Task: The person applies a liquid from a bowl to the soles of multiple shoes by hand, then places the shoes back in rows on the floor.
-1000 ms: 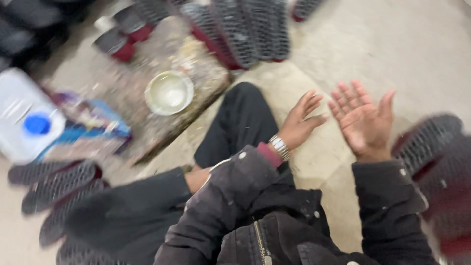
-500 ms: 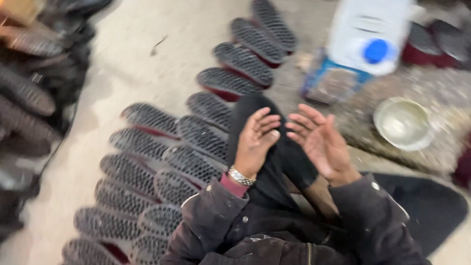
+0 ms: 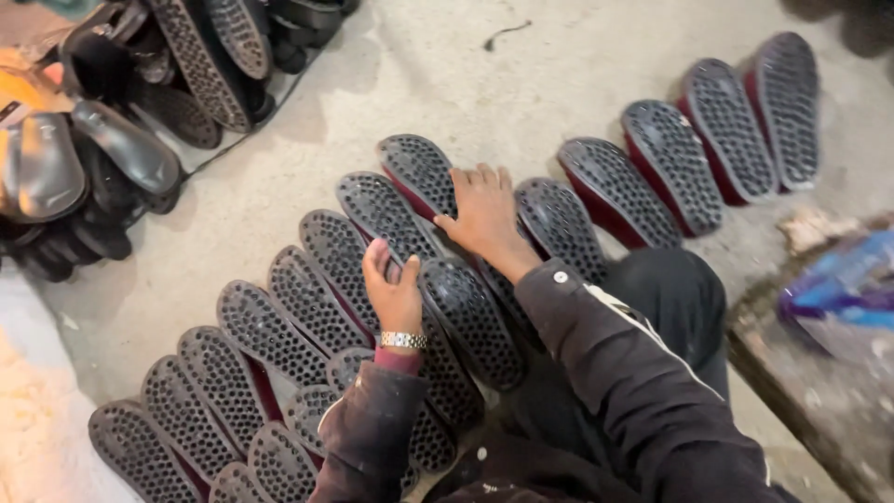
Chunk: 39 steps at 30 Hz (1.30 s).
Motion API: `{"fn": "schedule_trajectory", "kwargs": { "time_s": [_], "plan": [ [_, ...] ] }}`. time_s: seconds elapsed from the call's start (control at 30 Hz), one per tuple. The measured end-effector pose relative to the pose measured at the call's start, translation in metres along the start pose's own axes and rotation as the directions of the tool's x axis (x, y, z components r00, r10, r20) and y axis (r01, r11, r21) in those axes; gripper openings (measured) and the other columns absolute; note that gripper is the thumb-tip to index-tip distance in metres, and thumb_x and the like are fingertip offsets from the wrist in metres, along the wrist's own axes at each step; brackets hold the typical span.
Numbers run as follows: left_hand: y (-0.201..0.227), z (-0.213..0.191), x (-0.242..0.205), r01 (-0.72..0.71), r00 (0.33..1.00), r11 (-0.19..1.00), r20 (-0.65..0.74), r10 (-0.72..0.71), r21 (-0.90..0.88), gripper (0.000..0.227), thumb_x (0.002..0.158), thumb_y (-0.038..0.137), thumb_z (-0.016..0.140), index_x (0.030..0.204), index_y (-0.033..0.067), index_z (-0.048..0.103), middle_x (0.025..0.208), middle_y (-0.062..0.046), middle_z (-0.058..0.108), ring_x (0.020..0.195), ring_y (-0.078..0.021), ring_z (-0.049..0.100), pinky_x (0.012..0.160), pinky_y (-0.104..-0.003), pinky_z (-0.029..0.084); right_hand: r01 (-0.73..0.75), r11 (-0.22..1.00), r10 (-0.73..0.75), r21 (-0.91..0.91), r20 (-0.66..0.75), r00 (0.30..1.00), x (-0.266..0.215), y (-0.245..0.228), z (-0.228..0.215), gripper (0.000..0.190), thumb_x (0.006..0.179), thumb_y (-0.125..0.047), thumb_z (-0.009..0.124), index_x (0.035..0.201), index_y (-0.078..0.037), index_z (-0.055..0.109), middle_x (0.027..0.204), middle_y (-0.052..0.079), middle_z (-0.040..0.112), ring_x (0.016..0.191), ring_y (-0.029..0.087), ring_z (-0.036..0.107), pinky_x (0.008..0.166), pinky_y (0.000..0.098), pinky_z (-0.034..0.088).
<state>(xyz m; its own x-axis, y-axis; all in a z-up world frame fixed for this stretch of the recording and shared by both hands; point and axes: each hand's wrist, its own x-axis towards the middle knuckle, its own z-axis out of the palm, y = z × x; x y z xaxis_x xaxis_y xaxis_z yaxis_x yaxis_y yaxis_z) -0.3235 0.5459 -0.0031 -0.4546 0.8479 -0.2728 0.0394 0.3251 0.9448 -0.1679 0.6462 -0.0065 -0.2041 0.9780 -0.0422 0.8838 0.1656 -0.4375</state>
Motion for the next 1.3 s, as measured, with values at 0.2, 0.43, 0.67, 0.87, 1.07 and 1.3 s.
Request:
{"fn": "schedule_trajectory", "kwargs": {
  "time_s": [0.2,0.43,0.67,0.87,1.07,1.3],
  "plan": [
    [0.017,0.003,0.012,0.352,0.935,0.913,0.049,-0.350,-0.207,0.106,0.089,0.013,0.078,0.165,0.0051,0.004,0.170,-0.021,0.003,0.157,-0.0345,0.008,0.127,-0.049,0.021,-0.019,0.942,0.127,-0.334,0.305,0.944,0.039,-0.008,-0.001,0.114,0.081,-0.072,0.073,0.151,0.011,0.039,0.103,0.025,0.077,0.135,0.046,0.052,0.124,0.0653,-0.005],
    [-0.017,0.028,0.068,0.473,0.877,0.878,-0.060,-0.478,-0.072,0.099,0.088,0.019,0.079,0.162,0.0018,0.016,0.167,-0.024,0.015,0.154,-0.0403,0.018,0.119,-0.057,0.029,-0.044,0.983,0.097,-0.176,0.303,0.948,0.048,0.002,0.003,0.101,0.070,-0.057,0.083,0.140,0.008,0.049,0.120,0.027,0.072,0.132,0.042,0.056,0.126,0.0620,0.003],
    [-0.037,0.049,0.095,0.393,0.903,0.883,-0.075,-0.424,-0.255,0.096,0.081,0.005,0.085,0.157,0.0128,0.026,0.147,-0.027,0.035,0.135,-0.0422,0.041,0.104,-0.061,0.038,0.083,0.991,-0.073,0.103,-0.100,0.992,0.053,0.018,0.038,0.094,0.062,-0.038,0.094,0.131,0.003,0.046,0.108,0.031,0.069,0.111,0.050,0.066,0.117,0.0676,0.029],
    [-0.053,0.026,0.127,0.343,0.931,0.922,-0.064,-0.359,-0.177,0.100,0.082,0.008,0.087,0.158,0.0356,0.027,0.136,-0.017,0.037,0.112,-0.0295,0.040,0.093,-0.051,0.037,-0.079,0.801,0.025,0.593,0.100,0.995,0.053,0.026,0.017,0.083,0.084,-0.019,0.079,0.156,-0.013,0.038,0.141,0.029,0.049,0.126,0.054,0.058,0.103,0.0624,0.051],
    [-0.151,-0.041,0.207,0.291,0.957,0.930,0.055,-0.286,-0.223,0.078,0.093,0.016,0.082,0.156,0.0161,0.037,0.109,-0.016,0.051,0.077,-0.0276,0.057,0.068,-0.035,0.060,-0.218,0.549,0.104,0.807,0.193,0.976,0.051,0.042,0.027,0.096,0.068,-0.016,0.092,0.153,-0.030,0.048,0.140,0.028,0.061,0.131,0.048,0.060,0.110,0.0536,0.050],
    [-0.119,-0.038,0.185,0.278,0.907,0.820,0.417,-0.054,-0.500,0.020,0.104,0.019,0.063,0.120,0.0116,0.072,0.122,-0.012,0.073,0.110,-0.0228,0.073,0.099,-0.041,0.062,-0.044,0.070,0.119,0.997,0.036,0.992,0.008,0.063,-0.014,0.091,0.077,-0.007,0.085,0.158,-0.018,0.047,0.127,0.023,0.068,0.098,0.021,0.068,0.084,0.0369,0.059]
  ]
}}
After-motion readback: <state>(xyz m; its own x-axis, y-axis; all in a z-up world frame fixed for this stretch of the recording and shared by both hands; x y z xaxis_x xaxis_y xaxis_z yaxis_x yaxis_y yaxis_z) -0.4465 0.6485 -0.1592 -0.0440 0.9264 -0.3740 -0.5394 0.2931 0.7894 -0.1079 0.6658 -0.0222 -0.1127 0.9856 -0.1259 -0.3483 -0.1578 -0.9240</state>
